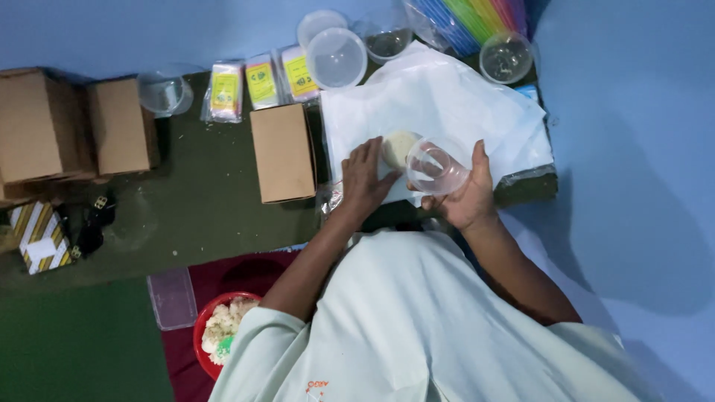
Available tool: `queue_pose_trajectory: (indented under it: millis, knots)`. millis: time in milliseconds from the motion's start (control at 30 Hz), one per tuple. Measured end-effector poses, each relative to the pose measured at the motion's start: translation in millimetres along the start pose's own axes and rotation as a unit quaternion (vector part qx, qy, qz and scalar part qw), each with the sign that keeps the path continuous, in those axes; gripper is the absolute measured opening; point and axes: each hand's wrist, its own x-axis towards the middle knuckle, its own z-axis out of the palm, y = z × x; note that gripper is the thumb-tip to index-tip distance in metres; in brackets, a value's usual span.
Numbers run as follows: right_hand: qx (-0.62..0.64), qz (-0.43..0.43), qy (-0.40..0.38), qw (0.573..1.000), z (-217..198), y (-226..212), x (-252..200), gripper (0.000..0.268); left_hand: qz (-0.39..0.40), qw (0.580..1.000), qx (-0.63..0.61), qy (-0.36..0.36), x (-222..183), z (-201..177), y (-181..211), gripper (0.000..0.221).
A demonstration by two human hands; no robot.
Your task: Wrapping a food item in paper and placing it into a cardboard box with side containers
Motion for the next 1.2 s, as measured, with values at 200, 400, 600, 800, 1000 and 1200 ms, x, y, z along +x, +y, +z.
queue_pose_trajectory:
  millis: [200, 400, 600, 800, 1000, 1200]
  knots:
    - [-0.001, 0.001, 0.079, 0.997, 2, -13, -9, 0.076, 0.046, 0.994, 0.013, 0.093, -12, -29, 14, 0.074]
    - [-0.046, -0.080, 0.212, 0.973, -36, -85, 0, 0.079, 0.035, 0.994, -0.050, 0.090, -36, -65, 35, 0.055]
    - [-0.221, -0.160, 0.323, 0.907, -98, -139, 33, 0.071, -0.002, 0.984, -0.165, 0.068, -56, -93, 42, 0.044]
    - [-0.254, -0.205, 0.406, 0.853, -127, -127, 44, 0.044, -0.110, 0.957, -0.264, 0.054, -77, -95, 25, 0.039]
    - [-0.269, -0.302, 0.412, 0.817, -92, -110, 24, 0.039, -0.126, 0.952, -0.272, 0.058, -87, -92, 13, 0.036]
    - [-0.440, -0.321, 0.448, 0.709, -97, -94, -6, 0.044, -0.133, 0.955, -0.253, 0.080, -94, -93, 7, 0.027]
